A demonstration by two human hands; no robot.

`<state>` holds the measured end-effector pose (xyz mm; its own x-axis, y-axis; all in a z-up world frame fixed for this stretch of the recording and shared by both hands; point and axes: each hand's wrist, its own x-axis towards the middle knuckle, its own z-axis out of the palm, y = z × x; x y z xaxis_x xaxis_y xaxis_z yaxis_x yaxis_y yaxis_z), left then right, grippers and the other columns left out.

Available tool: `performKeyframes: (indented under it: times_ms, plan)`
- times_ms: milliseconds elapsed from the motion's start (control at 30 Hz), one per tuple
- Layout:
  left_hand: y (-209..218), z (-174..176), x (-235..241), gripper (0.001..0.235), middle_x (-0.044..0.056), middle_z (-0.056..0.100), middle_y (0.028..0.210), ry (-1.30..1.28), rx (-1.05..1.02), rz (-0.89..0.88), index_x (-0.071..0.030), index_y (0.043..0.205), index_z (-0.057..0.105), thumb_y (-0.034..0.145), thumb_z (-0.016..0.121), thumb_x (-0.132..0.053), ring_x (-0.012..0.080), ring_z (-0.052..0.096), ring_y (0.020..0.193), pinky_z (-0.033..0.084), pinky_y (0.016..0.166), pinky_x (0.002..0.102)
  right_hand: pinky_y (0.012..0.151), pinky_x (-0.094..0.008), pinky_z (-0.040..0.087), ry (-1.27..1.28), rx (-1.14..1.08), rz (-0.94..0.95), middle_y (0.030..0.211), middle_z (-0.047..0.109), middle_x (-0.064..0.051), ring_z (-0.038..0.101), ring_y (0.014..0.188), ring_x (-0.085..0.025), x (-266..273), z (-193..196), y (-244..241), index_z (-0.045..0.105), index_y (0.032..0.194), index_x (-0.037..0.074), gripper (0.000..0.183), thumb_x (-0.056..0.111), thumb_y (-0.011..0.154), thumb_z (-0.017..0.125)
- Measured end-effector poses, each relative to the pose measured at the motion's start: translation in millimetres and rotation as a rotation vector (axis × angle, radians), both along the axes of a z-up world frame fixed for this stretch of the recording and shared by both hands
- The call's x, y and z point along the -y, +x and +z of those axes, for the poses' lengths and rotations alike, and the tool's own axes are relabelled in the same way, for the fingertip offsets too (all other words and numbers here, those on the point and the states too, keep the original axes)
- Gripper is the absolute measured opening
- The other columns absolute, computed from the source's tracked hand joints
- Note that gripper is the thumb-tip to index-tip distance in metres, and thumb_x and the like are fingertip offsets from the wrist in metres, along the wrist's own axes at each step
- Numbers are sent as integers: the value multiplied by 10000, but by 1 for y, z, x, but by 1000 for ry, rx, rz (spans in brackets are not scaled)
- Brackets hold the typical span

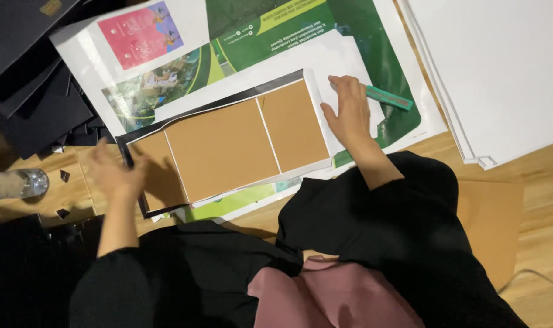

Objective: Assembling book covers by aligning cardboard inserts onto printed sheets, pressing edges with a tool, and folding.

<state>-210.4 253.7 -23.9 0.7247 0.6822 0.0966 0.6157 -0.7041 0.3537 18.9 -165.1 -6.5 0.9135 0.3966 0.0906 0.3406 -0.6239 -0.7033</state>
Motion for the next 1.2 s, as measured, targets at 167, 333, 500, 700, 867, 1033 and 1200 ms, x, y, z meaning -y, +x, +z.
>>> performKeyframes:
  times_ms: [167,333,500,700,867,1033,1200]
  plan:
    - [58,102,147,894,194,514,1155,-156,-310,-511,-33,1118,496,440,822,-517,405,424,1140,267,985,489,868,-413,372,-12,265,514,1110,481,-133,445,1080,-339,-10,8,-31,533,1137,84,637,492,684,718]
    - [68,69,182,1329,113,61,1483,-12,-610,-789,-227,1438,79,381,819,-550,406,66,1330,153,1029,605,964,-439,313,-521,206,810,1252,385,-82,351,1186,-297,-35,11,-58,403,1259,178,966,636,470,720]
    - [69,40,167,1226,38,152,1446,89,-624,-765,-293,1412,143,410,761,-636,334,178,1296,290,995,529,878,-393,375,-585,243,754,1170,422,-2,386,1141,-227,-44,1,-54,464,1157,236,673,504,588,702]
    - [71,32,160,1178,-26,188,1405,120,-603,-771,-364,1379,158,397,748,-639,272,221,1244,320,947,455,820,-368,336,-672,134,700,1071,394,29,377,1065,-216,-59,0,-47,462,1044,266,721,529,445,764]
    - [76,24,155,1201,-20,258,1345,128,-520,-803,-331,1341,227,315,770,-641,232,293,1178,300,928,413,791,-353,338,-713,83,697,1018,406,17,387,1024,-223,-69,9,-44,473,999,265,713,474,402,802]
    - [84,49,161,1495,82,-19,1509,347,-470,-738,-189,1444,48,220,758,-671,326,-10,1367,-9,1077,562,788,-347,321,-797,38,677,1022,375,29,357,1032,-210,-74,4,-47,438,980,275,678,439,444,819]
    - [105,45,160,1587,123,-61,1493,353,-681,-667,-221,1437,-37,172,763,-747,361,-69,1353,-73,1053,578,795,-352,340,-801,87,666,1025,396,7,368,1030,-224,-72,1,-52,436,989,245,708,459,431,816]
